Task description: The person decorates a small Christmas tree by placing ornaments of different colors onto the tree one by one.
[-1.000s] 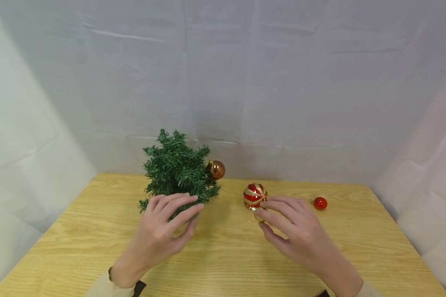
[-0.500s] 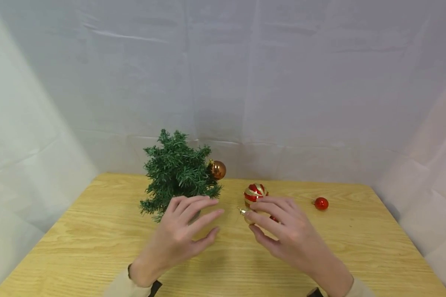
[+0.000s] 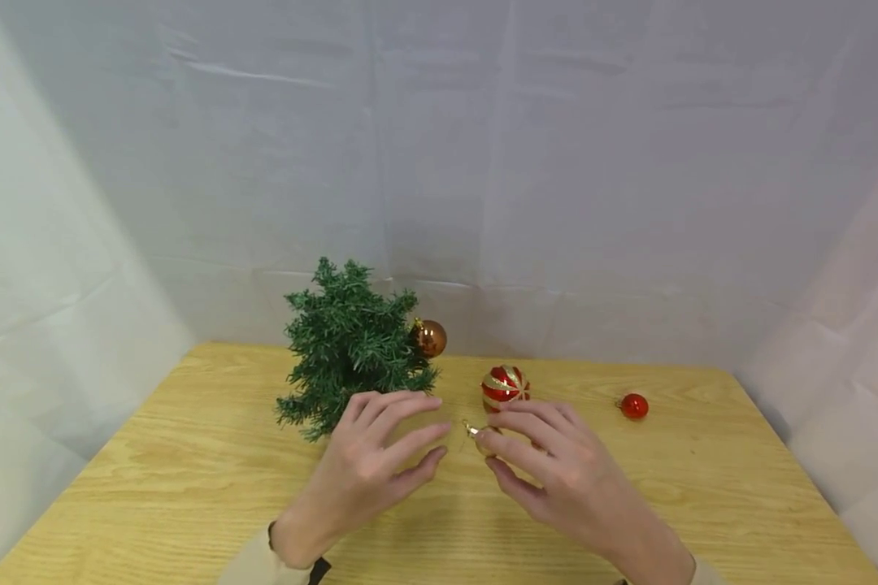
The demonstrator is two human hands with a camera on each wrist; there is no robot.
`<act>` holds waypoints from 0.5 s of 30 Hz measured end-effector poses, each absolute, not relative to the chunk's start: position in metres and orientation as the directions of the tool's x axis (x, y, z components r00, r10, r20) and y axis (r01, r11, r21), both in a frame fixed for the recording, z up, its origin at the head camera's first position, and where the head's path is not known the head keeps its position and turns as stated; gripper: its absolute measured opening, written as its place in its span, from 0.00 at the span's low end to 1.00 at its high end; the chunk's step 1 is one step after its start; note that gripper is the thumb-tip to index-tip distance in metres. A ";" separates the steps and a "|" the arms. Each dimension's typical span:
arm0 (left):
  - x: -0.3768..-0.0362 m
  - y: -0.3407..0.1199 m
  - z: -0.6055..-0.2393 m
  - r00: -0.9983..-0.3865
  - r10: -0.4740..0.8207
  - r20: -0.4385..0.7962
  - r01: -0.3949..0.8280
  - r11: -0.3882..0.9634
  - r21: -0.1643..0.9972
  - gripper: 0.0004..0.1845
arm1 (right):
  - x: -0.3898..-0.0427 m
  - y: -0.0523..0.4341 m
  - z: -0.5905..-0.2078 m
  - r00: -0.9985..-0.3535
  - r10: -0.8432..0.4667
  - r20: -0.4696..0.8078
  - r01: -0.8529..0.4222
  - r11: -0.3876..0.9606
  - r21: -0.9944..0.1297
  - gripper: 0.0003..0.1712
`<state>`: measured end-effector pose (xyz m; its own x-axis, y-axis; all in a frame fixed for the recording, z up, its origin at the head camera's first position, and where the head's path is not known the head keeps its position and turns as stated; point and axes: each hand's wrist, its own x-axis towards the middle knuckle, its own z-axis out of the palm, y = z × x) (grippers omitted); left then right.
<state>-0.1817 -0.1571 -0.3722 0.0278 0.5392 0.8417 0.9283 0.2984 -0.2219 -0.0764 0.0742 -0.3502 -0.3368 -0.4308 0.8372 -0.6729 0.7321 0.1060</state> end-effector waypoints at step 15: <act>-0.178 -0.154 -0.375 0.029 0.536 0.844 0.947 0.256 -0.195 0.03 | -0.075 0.072 -0.351 -0.344 -0.438 0.831 -0.678 0.728 0.103 0.18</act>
<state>-0.1784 -0.1539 -0.3748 0.0286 0.5357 0.8439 0.9467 0.2564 -0.1949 -0.0754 0.0717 -0.3506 -0.3439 -0.4375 0.8309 -0.6776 0.7281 0.1029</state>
